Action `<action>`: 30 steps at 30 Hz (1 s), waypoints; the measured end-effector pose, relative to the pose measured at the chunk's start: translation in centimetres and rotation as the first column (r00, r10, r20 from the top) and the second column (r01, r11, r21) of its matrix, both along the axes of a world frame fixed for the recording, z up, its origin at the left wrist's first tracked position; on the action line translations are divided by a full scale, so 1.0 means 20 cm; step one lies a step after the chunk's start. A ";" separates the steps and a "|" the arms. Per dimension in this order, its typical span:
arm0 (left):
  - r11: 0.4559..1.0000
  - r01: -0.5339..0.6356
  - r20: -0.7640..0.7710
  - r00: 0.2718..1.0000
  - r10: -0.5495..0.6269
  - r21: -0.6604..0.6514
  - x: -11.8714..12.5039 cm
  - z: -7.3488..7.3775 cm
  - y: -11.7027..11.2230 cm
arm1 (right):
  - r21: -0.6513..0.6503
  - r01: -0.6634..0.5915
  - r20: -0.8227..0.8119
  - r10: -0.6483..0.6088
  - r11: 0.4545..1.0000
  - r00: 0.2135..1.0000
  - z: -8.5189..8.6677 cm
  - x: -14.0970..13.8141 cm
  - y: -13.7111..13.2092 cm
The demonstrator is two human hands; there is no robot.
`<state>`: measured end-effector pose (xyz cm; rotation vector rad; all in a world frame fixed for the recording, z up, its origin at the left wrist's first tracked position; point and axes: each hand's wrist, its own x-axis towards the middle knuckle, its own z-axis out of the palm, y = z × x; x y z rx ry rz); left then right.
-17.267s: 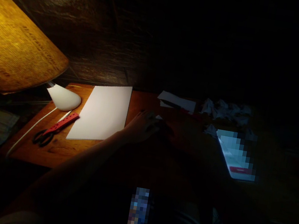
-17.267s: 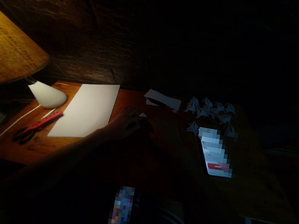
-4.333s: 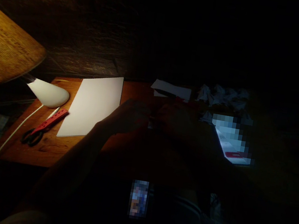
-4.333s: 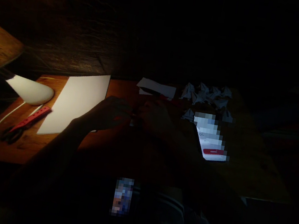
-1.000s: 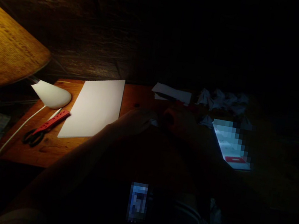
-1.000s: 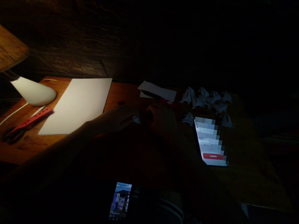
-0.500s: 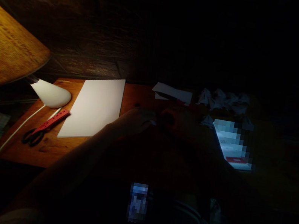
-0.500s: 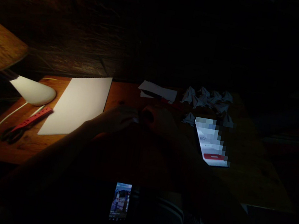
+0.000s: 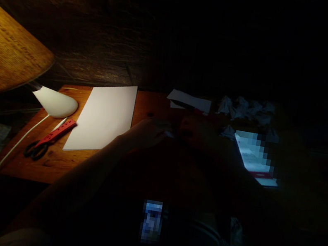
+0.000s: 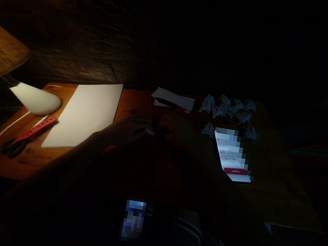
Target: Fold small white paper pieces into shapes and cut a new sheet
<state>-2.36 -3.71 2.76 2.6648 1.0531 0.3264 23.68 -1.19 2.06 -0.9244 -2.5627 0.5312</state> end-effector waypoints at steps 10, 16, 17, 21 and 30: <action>1.000 -0.004 0.010 1.000 0.004 0.005 0.00 -0.01 0.01 | 0.057 0.009 0.139 -0.017 0.998 0.990 0.05 -0.03 -0.03; 1.000 -0.002 0.029 1.000 0.002 -0.004 0.00 0.00 0.00 | 0.072 -0.065 0.136 0.055 0.995 0.989 0.02 -0.01 -0.01; 1.000 0.002 0.031 1.000 -0.002 -0.004 0.00 0.00 0.00 | 0.071 -0.079 0.137 0.068 0.994 0.988 0.02 -0.01 -0.01; 1.000 0.006 0.016 1.000 -0.006 -0.022 0.01 0.01 0.00 | 0.050 -0.103 0.143 0.095 0.993 0.985 0.03 -0.01 0.01; 0.999 0.031 0.025 0.999 -0.031 -0.010 0.00 0.01 0.01 | 0.046 -0.131 0.131 0.124 0.990 0.984 0.05 0.01 0.00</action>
